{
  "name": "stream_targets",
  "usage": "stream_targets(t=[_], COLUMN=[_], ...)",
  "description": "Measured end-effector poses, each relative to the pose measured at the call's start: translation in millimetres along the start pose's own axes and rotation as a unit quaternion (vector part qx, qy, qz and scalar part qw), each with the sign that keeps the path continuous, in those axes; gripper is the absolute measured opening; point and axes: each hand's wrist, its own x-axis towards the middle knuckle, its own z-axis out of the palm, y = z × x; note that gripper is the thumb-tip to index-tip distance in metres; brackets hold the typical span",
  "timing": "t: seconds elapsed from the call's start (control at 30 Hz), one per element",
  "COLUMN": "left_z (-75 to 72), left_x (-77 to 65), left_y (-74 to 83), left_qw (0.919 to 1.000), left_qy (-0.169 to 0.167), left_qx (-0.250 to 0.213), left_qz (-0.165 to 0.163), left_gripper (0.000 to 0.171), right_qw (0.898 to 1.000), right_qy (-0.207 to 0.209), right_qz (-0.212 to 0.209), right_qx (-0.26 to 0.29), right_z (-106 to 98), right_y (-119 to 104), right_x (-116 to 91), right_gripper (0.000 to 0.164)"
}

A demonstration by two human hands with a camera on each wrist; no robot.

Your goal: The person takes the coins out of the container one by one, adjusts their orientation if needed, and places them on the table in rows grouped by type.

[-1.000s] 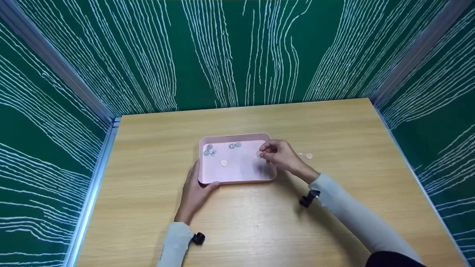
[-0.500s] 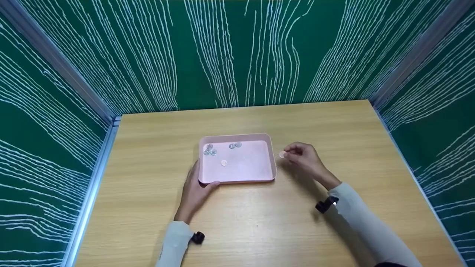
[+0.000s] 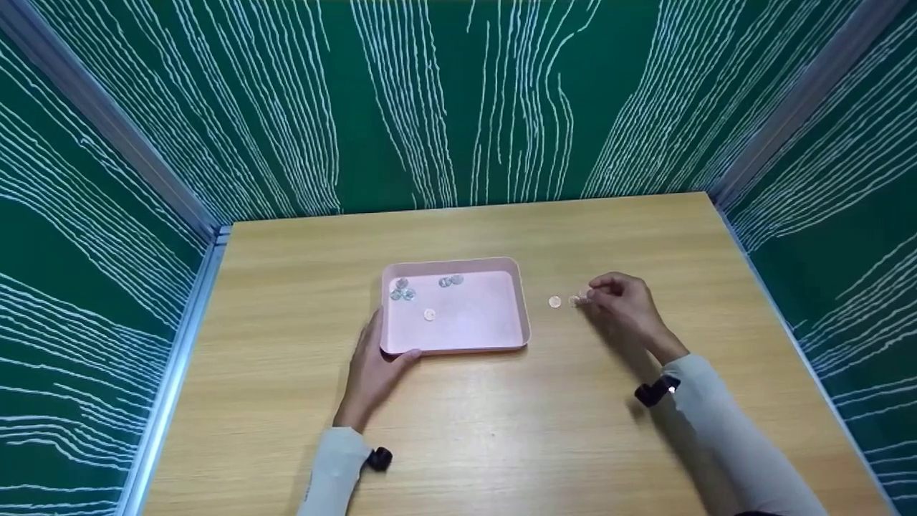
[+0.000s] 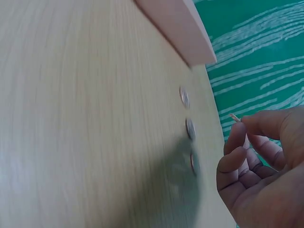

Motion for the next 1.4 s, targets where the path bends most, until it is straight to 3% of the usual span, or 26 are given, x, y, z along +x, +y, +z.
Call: stream_targets(t=[0.33, 0.57, 0.83, 1.4], left_z=[0.3, 0.5, 0.0, -0.1], left_x=[0.0, 0.5, -0.7, 0.5], left_y=[-0.4, 0.6, 0.8, -0.1], left_qw=[1.0, 0.9999, 0.9998, 1.0], left_qy=[0.002, 0.006, 0.001, 0.0], left_qx=[0.001, 0.012, 0.018, 0.009], left_qz=[0.003, 0.005, -0.009, -0.002], left_gripper=[0.116, 0.117, 0.118, 0.117], right_qw=[0.998, 0.991, 0.988, 0.987], right_qy=[0.036, 0.057, 0.065, 0.064], right_qz=[0.007, -0.02, -0.024, -0.018], right_qx=[-0.056, -0.121, -0.139, -0.147], right_z=[-25, -27, -26, -24], right_y=[22, 35, 39, 35], right_x=[-1, -1, -1, -6], right_gripper=[0.027, 0.021, 0.019, 0.022])
